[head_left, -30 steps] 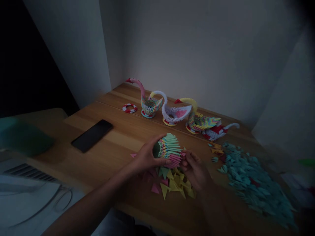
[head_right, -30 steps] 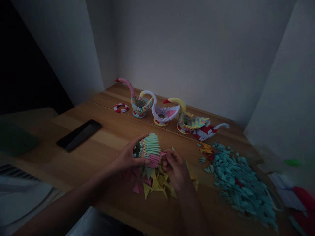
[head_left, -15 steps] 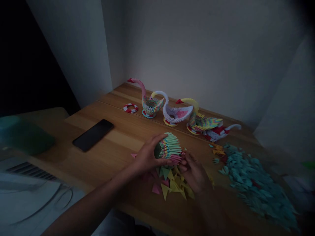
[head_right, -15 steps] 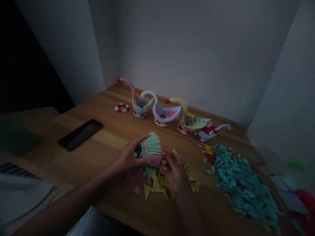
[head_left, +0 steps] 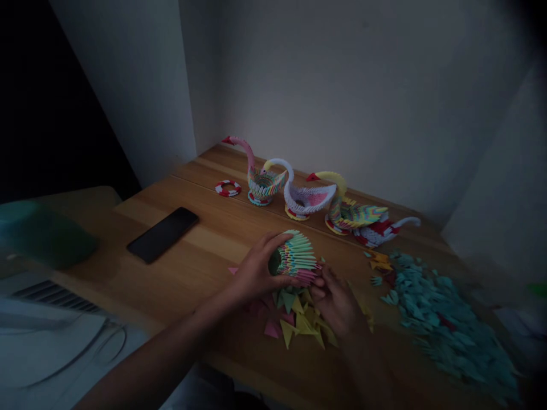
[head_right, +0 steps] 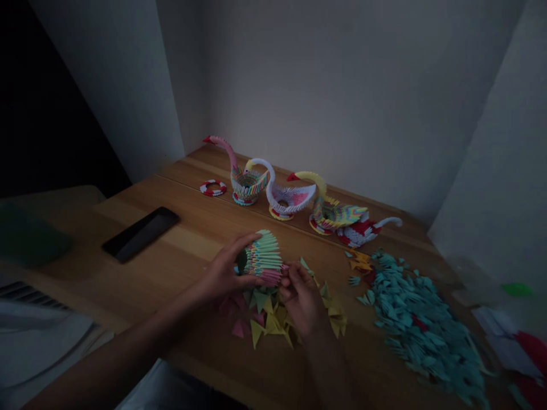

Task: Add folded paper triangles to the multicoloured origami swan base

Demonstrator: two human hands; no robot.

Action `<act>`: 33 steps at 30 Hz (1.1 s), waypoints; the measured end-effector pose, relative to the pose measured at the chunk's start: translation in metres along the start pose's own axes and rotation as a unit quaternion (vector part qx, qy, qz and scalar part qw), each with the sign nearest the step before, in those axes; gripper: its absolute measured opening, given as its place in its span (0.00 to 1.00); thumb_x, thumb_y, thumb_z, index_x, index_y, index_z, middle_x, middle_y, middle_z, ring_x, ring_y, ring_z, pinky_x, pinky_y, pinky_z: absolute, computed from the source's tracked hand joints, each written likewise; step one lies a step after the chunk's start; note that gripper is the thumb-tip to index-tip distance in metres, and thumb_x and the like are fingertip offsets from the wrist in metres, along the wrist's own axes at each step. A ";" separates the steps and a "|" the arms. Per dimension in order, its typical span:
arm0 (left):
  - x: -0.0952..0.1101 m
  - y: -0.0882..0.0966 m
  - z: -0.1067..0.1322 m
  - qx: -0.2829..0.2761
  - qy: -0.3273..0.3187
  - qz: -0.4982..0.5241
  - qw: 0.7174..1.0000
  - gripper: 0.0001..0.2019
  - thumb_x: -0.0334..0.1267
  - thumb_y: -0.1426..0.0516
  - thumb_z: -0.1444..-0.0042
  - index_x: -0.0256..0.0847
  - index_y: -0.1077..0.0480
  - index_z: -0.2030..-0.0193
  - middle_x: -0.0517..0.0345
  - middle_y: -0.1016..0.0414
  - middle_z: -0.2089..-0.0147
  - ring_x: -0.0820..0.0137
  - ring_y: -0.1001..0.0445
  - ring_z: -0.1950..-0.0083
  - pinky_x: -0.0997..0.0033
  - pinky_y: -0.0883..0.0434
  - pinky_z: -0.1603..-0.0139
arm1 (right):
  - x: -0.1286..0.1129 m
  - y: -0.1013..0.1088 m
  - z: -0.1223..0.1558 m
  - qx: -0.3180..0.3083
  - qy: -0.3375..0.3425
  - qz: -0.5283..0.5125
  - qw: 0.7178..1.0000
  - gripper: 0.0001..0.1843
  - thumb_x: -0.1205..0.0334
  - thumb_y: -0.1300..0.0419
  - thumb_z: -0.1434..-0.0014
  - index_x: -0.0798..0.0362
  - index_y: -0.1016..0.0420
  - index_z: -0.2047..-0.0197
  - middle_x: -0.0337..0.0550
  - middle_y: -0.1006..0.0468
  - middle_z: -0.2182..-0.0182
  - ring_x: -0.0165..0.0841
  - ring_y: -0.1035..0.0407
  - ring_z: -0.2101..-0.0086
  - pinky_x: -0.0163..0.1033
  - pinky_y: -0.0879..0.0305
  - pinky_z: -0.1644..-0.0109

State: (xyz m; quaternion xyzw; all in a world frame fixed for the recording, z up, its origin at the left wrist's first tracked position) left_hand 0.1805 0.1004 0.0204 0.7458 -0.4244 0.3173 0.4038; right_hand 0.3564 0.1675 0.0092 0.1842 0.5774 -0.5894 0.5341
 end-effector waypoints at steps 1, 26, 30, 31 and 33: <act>0.000 0.000 0.000 -0.001 0.000 -0.003 1.000 0.41 0.48 0.32 0.54 0.50 0.42 0.34 0.49 0.39 0.35 0.58 0.38 0.35 0.58 0.38 0.35 | -0.001 0.000 0.000 -0.002 0.008 0.010 1.000 0.20 0.53 0.21 0.67 0.52 0.22 0.74 0.34 0.30 0.78 0.21 0.42 0.80 0.25 0.46 0.82; 0.002 -0.003 0.002 0.006 0.007 -0.073 0.997 0.41 0.48 0.33 0.52 0.50 0.45 0.32 0.45 0.43 0.33 0.56 0.41 0.33 0.53 0.38 0.34 | -0.007 -0.006 0.014 0.022 0.152 0.214 0.965 0.19 0.46 0.30 0.52 0.48 0.21 0.60 0.42 0.19 0.64 0.36 0.28 0.63 0.39 0.33 0.58; 0.002 -0.003 0.002 0.010 -0.005 -0.059 0.998 0.42 0.48 0.33 0.52 0.49 0.45 0.32 0.44 0.44 0.32 0.55 0.41 0.32 0.53 0.39 0.34 | -0.003 -0.007 0.012 0.021 0.140 0.204 0.969 0.15 0.48 0.30 0.52 0.50 0.22 0.67 0.40 0.20 0.68 0.36 0.28 0.65 0.39 0.33 0.58; 0.003 -0.003 0.003 0.005 -0.010 -0.047 0.999 0.41 0.48 0.34 0.50 0.48 0.45 0.32 0.44 0.44 0.32 0.55 0.42 0.32 0.53 0.40 0.33 | -0.003 -0.006 0.012 0.025 0.141 0.197 0.970 0.15 0.49 0.30 0.52 0.50 0.23 0.68 0.39 0.21 0.69 0.35 0.29 0.66 0.38 0.33 0.59; 0.004 -0.002 0.003 -0.001 -0.020 -0.019 1.000 0.37 0.47 0.36 0.46 0.48 0.45 0.32 0.45 0.45 0.32 0.57 0.43 0.31 0.54 0.41 0.33 | -0.003 -0.005 0.012 0.022 0.134 0.178 0.975 0.14 0.50 0.29 0.52 0.50 0.23 0.68 0.38 0.21 0.69 0.34 0.29 0.66 0.37 0.33 0.59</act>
Point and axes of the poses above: each hand's wrist, its own z-axis away from the middle knuckle, its own y-axis out of the back of the hand, x = y × z, the point moved 3 cm from there along -z, towards the middle knuckle
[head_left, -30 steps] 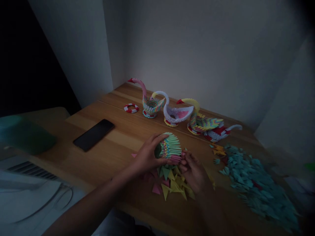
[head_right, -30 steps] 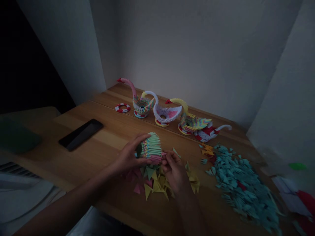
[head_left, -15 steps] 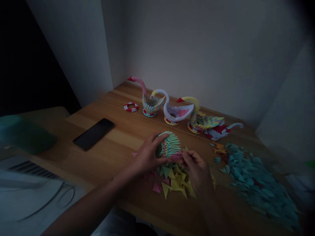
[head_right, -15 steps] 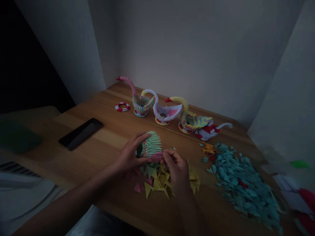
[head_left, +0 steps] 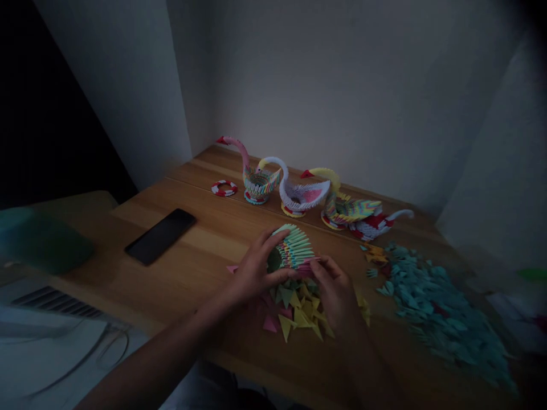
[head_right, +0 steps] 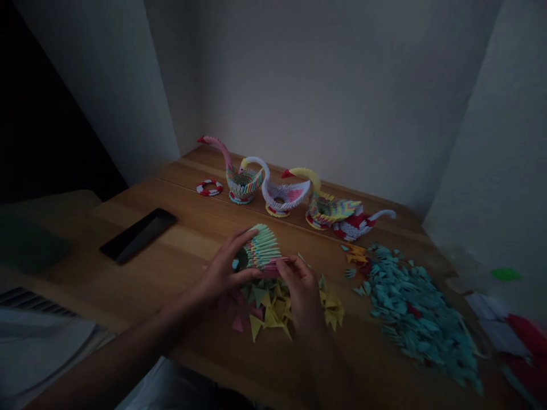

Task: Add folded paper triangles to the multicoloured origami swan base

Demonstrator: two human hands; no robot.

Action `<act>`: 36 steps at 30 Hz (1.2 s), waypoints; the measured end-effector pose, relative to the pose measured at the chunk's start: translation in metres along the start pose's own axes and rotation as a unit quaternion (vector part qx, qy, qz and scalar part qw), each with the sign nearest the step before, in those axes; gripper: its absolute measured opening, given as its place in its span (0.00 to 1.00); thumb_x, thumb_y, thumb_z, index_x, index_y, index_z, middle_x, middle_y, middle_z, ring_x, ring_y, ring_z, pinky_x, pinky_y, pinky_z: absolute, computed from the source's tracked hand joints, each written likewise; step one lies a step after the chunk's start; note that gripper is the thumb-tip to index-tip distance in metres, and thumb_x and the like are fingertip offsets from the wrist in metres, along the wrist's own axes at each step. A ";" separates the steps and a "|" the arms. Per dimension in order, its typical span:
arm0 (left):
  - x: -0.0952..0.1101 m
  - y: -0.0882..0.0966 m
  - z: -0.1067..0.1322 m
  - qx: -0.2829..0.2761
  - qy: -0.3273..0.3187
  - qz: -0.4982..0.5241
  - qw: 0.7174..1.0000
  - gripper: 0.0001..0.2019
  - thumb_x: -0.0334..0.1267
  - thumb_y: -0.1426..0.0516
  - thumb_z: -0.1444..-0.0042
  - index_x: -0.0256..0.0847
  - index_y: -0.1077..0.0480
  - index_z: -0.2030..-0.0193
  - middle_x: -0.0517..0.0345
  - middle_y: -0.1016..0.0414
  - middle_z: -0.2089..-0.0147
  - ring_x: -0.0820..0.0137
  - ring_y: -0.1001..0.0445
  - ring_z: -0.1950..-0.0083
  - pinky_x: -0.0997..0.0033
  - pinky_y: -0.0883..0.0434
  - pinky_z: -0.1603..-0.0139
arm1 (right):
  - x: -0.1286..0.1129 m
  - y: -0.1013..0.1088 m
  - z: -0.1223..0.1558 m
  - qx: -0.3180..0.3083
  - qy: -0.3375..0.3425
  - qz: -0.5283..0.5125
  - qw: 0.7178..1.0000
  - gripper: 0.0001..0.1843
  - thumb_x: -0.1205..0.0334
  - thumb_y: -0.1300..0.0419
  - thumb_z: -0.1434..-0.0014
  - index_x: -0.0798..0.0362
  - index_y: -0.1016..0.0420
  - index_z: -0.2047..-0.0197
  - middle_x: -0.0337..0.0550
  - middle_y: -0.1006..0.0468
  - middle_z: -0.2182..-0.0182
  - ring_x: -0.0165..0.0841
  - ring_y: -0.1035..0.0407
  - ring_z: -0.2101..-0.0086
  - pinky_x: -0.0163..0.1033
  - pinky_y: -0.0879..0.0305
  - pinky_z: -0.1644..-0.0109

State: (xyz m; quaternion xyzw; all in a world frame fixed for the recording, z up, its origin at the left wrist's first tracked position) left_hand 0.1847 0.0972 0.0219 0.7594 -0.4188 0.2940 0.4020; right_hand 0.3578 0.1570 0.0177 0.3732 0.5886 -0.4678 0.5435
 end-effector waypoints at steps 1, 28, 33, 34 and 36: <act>0.001 0.001 0.000 0.000 -0.002 0.012 1.000 0.35 0.47 0.38 0.45 0.48 0.45 0.32 0.45 0.45 0.31 0.57 0.44 0.31 0.55 0.42 0.32 | 0.000 0.000 0.000 -0.008 -0.006 -0.009 1.000 0.14 0.50 0.30 0.51 0.50 0.23 0.68 0.38 0.21 0.69 0.34 0.29 0.66 0.37 0.33 0.59; -0.007 0.001 -0.001 0.072 0.052 0.118 0.989 0.28 0.44 0.41 0.41 0.46 0.40 0.35 0.48 0.39 0.33 0.59 0.40 0.33 0.56 0.41 0.33 | -0.034 -0.027 -0.004 -0.057 0.060 0.111 0.990 0.18 0.43 0.33 0.50 0.50 0.21 0.67 0.39 0.21 0.72 0.34 0.30 0.69 0.38 0.34 0.63; -0.014 0.013 -0.008 0.131 0.146 0.332 0.923 0.34 0.48 0.41 0.42 0.45 0.46 0.32 0.48 0.35 0.37 0.61 0.31 0.41 0.60 0.30 0.42 | -0.047 -0.006 -0.015 -0.062 0.116 0.174 0.976 0.22 0.41 0.42 0.41 0.47 0.21 0.53 0.45 0.19 0.57 0.41 0.26 0.58 0.44 0.33 0.52; -0.014 0.016 -0.009 0.147 0.160 0.363 0.906 0.34 0.49 0.41 0.42 0.45 0.46 0.32 0.48 0.35 0.36 0.61 0.30 0.42 0.61 0.28 0.45 | -0.047 0.000 -0.016 -0.061 0.119 0.213 0.968 0.21 0.43 0.42 0.40 0.47 0.22 0.52 0.45 0.19 0.56 0.41 0.26 0.57 0.45 0.33 0.51; -0.013 0.020 -0.011 0.172 0.184 0.412 0.875 0.34 0.49 0.40 0.43 0.48 0.45 0.33 0.50 0.34 0.37 0.62 0.28 0.44 0.64 0.26 0.49 | -0.043 0.010 -0.017 -0.075 0.124 0.311 0.939 0.18 0.48 0.41 0.40 0.48 0.22 0.53 0.45 0.19 0.56 0.42 0.26 0.56 0.46 0.33 0.51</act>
Point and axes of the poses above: each hand's wrist, its own z-axis away from the middle knuckle, its own y-axis out of the back of the hand, x = y × z, the point moved 3 cm from there along -z, towards the middle knuckle
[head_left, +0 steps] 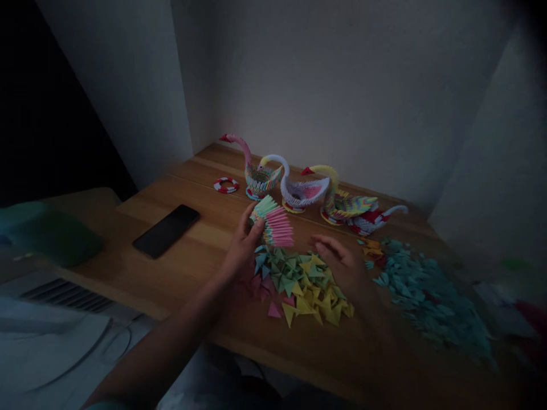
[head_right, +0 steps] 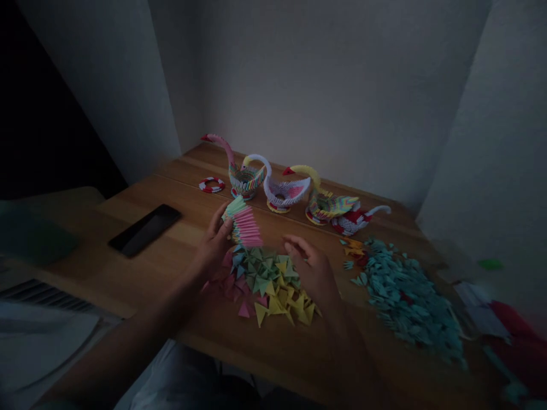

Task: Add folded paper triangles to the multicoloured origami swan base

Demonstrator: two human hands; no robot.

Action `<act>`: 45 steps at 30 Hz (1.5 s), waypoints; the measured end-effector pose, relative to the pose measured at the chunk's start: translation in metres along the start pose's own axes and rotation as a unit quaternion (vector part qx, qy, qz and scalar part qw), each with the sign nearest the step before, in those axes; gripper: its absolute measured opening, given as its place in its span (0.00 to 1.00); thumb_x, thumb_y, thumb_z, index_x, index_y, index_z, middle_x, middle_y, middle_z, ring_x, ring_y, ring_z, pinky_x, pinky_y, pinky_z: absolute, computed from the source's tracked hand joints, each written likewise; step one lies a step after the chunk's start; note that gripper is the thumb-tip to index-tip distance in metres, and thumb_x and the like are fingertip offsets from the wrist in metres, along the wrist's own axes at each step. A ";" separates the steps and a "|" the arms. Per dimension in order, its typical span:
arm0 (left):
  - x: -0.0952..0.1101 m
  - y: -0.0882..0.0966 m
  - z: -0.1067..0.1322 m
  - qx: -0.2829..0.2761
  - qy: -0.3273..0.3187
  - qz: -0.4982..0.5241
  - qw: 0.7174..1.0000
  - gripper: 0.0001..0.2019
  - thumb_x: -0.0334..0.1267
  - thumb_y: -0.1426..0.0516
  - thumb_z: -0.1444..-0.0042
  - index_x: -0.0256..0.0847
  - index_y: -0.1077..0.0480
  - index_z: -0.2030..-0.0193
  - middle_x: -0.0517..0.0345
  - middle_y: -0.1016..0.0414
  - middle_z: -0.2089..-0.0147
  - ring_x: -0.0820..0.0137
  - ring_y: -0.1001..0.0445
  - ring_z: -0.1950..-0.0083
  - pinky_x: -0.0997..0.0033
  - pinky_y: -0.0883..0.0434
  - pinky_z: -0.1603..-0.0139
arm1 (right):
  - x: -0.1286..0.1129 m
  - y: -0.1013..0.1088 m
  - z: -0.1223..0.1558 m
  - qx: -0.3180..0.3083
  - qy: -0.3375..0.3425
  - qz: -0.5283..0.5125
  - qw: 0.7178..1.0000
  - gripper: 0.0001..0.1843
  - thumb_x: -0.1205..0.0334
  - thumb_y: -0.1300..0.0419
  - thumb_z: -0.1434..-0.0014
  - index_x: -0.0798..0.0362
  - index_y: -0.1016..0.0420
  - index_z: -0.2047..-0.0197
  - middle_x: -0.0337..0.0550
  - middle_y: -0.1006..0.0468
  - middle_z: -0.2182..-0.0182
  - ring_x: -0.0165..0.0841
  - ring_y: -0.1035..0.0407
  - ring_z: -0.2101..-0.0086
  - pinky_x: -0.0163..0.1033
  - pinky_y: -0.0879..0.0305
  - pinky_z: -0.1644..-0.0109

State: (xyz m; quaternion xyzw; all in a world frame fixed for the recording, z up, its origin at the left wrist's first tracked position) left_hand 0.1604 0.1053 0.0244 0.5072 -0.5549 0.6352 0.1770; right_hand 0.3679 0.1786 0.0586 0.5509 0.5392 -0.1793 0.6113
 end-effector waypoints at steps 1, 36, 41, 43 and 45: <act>0.001 0.000 0.000 0.010 0.009 0.021 1.000 0.34 0.50 0.39 0.44 0.49 0.45 0.33 0.51 0.34 0.37 0.63 0.27 0.46 0.66 0.25 0.51 | 0.003 0.000 0.002 -0.020 0.008 0.050 0.999 0.16 0.50 0.42 0.40 0.48 0.22 0.53 0.45 0.18 0.56 0.42 0.25 0.56 0.46 0.33 0.51; -0.011 -0.002 0.000 0.048 0.091 0.077 0.992 0.34 0.49 0.35 0.48 0.54 0.40 0.35 0.55 0.30 0.40 0.68 0.23 0.57 0.72 0.24 0.62 | 0.038 -0.020 -0.001 0.012 -0.052 -0.160 0.986 0.18 0.47 0.37 0.44 0.51 0.19 0.58 0.40 0.22 0.73 0.32 0.29 0.70 0.37 0.34 0.62; -0.019 -0.004 0.003 0.027 0.117 0.076 0.990 0.34 0.48 0.36 0.46 0.56 0.42 0.34 0.54 0.31 0.38 0.65 0.22 0.55 0.66 0.23 0.57 | 0.037 -0.018 -0.003 0.029 -0.103 -0.333 0.937 0.22 0.44 0.31 0.51 0.51 0.18 0.58 0.43 0.20 0.69 0.31 0.30 0.70 0.37 0.32 0.65; -0.022 -0.003 0.003 0.026 0.113 0.080 0.990 0.34 0.48 0.36 0.46 0.55 0.42 0.34 0.54 0.31 0.39 0.65 0.22 0.54 0.66 0.23 0.56 | 0.034 -0.018 -0.003 0.026 -0.104 -0.375 0.921 0.23 0.43 0.31 0.52 0.51 0.18 0.60 0.45 0.20 0.69 0.32 0.29 0.70 0.37 0.32 0.66; -0.024 -0.003 0.003 0.023 0.108 0.076 0.991 0.33 0.48 0.37 0.46 0.54 0.41 0.34 0.53 0.30 0.39 0.65 0.22 0.54 0.67 0.24 0.56 | 0.032 -0.017 -0.002 0.026 -0.104 -0.395 0.912 0.22 0.44 0.30 0.52 0.51 0.18 0.61 0.45 0.19 0.70 0.32 0.28 0.70 0.37 0.32 0.67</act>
Point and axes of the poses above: each hand's wrist, its own z-axis away from the middle knuckle, its own y-axis out of the back of the hand, x = y × z, the point moved 3 cm from there along -z, towards the middle knuckle
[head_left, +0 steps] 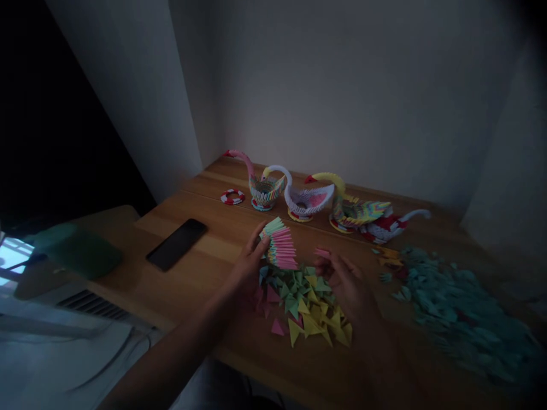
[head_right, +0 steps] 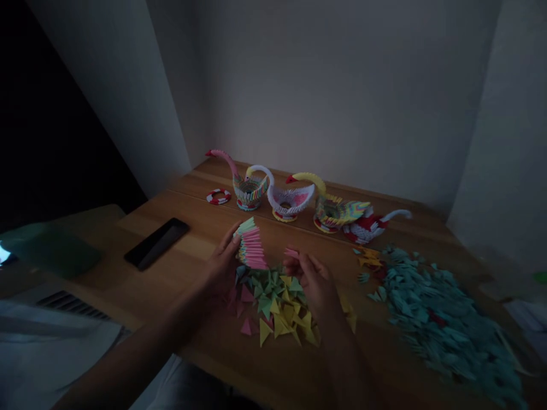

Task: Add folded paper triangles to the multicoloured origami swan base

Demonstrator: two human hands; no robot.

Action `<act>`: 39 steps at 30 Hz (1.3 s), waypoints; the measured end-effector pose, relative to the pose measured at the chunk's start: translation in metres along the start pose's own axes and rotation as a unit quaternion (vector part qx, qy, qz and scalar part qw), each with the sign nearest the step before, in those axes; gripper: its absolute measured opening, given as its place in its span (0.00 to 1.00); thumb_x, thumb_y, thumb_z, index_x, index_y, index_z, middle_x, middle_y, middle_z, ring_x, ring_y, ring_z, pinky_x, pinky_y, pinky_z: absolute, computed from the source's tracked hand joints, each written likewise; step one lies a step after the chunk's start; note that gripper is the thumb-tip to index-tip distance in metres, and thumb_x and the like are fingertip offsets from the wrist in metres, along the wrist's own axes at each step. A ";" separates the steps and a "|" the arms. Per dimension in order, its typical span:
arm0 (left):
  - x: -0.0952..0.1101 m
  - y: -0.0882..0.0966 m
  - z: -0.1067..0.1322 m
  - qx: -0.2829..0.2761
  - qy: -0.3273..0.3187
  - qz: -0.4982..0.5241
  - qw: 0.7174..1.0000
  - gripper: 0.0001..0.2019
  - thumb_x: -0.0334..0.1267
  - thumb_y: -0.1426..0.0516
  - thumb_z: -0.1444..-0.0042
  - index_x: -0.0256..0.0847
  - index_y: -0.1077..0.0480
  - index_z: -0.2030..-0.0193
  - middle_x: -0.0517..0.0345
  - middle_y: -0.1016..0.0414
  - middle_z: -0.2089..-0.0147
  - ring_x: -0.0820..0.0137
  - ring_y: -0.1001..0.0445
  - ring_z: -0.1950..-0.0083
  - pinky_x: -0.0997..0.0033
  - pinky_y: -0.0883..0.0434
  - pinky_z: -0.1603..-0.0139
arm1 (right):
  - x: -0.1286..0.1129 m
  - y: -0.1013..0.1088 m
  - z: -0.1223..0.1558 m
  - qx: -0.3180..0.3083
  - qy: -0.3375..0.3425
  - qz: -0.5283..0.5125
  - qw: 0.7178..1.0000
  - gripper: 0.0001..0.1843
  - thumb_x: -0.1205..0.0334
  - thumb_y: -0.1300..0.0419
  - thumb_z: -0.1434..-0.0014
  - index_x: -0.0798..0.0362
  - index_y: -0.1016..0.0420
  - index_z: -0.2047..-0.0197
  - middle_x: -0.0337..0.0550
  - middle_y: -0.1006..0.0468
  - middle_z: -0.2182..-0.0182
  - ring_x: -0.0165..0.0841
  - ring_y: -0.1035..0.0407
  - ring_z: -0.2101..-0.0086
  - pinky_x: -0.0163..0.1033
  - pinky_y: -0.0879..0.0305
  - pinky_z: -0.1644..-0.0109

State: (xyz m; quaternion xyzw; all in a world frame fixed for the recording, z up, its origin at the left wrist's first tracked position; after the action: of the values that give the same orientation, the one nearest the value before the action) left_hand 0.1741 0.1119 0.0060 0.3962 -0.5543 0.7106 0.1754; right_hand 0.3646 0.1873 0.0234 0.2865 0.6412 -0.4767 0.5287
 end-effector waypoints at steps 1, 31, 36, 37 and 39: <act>0.000 0.000 0.000 -0.001 0.000 -0.007 1.000 0.33 0.48 0.37 0.45 0.53 0.41 0.34 0.52 0.30 0.40 0.65 0.22 0.53 0.67 0.24 0.56 | -0.001 0.000 0.000 0.002 -0.002 -0.009 1.000 0.21 0.45 0.29 0.53 0.50 0.18 0.60 0.45 0.19 0.70 0.33 0.28 0.70 0.37 0.31 0.66; -0.009 -0.002 0.004 -0.048 0.033 -0.012 0.998 0.38 0.45 0.34 0.49 0.48 0.43 0.32 0.47 0.30 0.39 0.57 0.28 0.42 0.61 0.31 0.43 | -0.005 0.022 -0.011 0.049 0.047 -0.048 0.997 0.20 0.47 0.27 0.57 0.52 0.20 0.68 0.35 0.26 0.81 0.28 0.34 0.79 0.34 0.34 0.72; -0.011 -0.001 0.002 -0.056 0.025 -0.002 0.998 0.38 0.45 0.33 0.50 0.49 0.41 0.33 0.48 0.28 0.40 0.58 0.24 0.47 0.61 0.29 0.46 | -0.015 0.018 -0.014 0.050 0.063 -0.051 0.995 0.22 0.44 0.26 0.61 0.52 0.20 0.69 0.42 0.20 0.72 0.33 0.27 0.71 0.38 0.30 0.66; -0.011 -0.001 0.002 -0.057 0.022 0.000 0.998 0.38 0.45 0.33 0.50 0.50 0.41 0.33 0.49 0.28 0.40 0.58 0.24 0.48 0.61 0.29 0.46 | -0.018 0.016 -0.014 0.046 0.064 -0.051 0.996 0.22 0.44 0.26 0.61 0.52 0.20 0.69 0.42 0.20 0.71 0.33 0.27 0.70 0.38 0.30 0.66; -0.011 -0.002 0.004 -0.064 0.024 0.002 0.998 0.37 0.45 0.34 0.49 0.51 0.41 0.33 0.50 0.28 0.40 0.60 0.23 0.50 0.62 0.28 0.47 | -0.026 0.012 -0.012 0.042 0.063 -0.037 0.996 0.21 0.47 0.26 0.60 0.52 0.21 0.69 0.40 0.21 0.73 0.30 0.29 0.73 0.35 0.32 0.70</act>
State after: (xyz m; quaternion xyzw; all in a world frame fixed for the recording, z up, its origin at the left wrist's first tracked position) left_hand 0.1832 0.1110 -0.0006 0.3660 -0.5950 0.6834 0.2122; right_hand 0.3776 0.2061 0.0437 0.3142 0.6629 -0.5036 0.4564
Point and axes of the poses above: each hand's wrist, its own z-axis away from the middle knuckle, its own y-axis out of the back of the hand, x = y × z, the point moved 3 cm from there along -z, towards the middle knuckle
